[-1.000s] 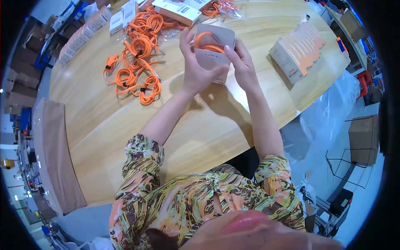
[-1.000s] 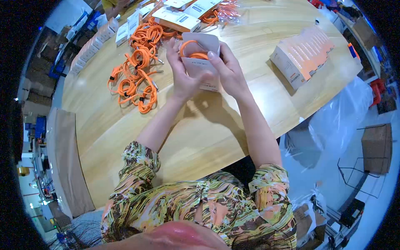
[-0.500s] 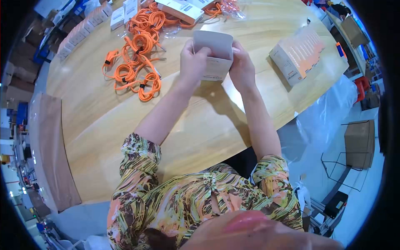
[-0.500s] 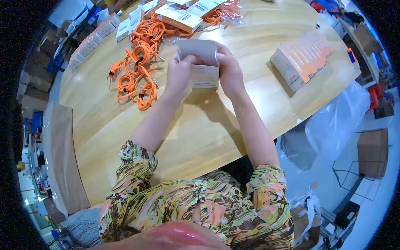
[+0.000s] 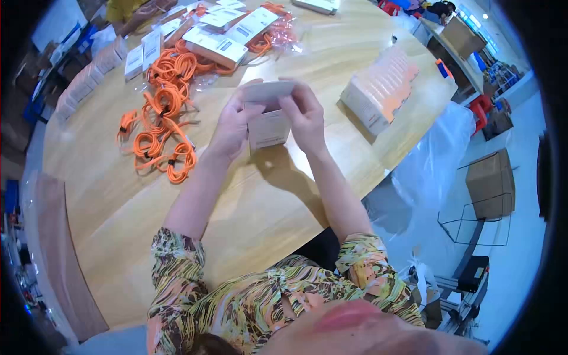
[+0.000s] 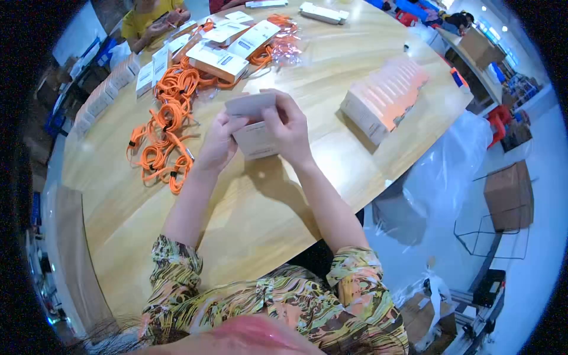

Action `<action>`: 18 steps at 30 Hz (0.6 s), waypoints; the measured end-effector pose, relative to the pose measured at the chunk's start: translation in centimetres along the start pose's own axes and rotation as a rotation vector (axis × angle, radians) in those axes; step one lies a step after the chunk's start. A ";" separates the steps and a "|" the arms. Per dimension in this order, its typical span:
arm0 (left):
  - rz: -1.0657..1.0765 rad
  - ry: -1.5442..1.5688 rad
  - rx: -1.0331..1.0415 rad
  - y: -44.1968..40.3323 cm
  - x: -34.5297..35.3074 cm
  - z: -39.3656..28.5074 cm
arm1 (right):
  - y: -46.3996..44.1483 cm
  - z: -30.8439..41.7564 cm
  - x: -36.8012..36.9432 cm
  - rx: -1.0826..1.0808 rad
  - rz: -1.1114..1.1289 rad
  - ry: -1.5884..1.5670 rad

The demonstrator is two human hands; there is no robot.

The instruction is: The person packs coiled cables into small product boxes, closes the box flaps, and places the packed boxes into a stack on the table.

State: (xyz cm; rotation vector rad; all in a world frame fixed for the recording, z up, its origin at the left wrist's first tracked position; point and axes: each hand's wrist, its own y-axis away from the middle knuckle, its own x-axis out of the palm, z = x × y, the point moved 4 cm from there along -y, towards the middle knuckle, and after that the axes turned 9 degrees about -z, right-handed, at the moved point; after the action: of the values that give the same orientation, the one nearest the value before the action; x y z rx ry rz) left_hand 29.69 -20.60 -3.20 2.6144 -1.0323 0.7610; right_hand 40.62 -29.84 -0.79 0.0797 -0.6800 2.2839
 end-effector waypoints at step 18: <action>0.049 -0.258 0.579 1.5 0.0 -0.2 | -0.1 0.2 -1.6 -0.271 0.134 0.193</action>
State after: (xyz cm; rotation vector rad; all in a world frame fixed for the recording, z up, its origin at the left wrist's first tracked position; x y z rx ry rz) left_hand 28.54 -21.60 -2.99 3.2606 -1.0698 0.8520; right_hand 41.83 -30.86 -0.98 -0.3192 -0.9062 2.2656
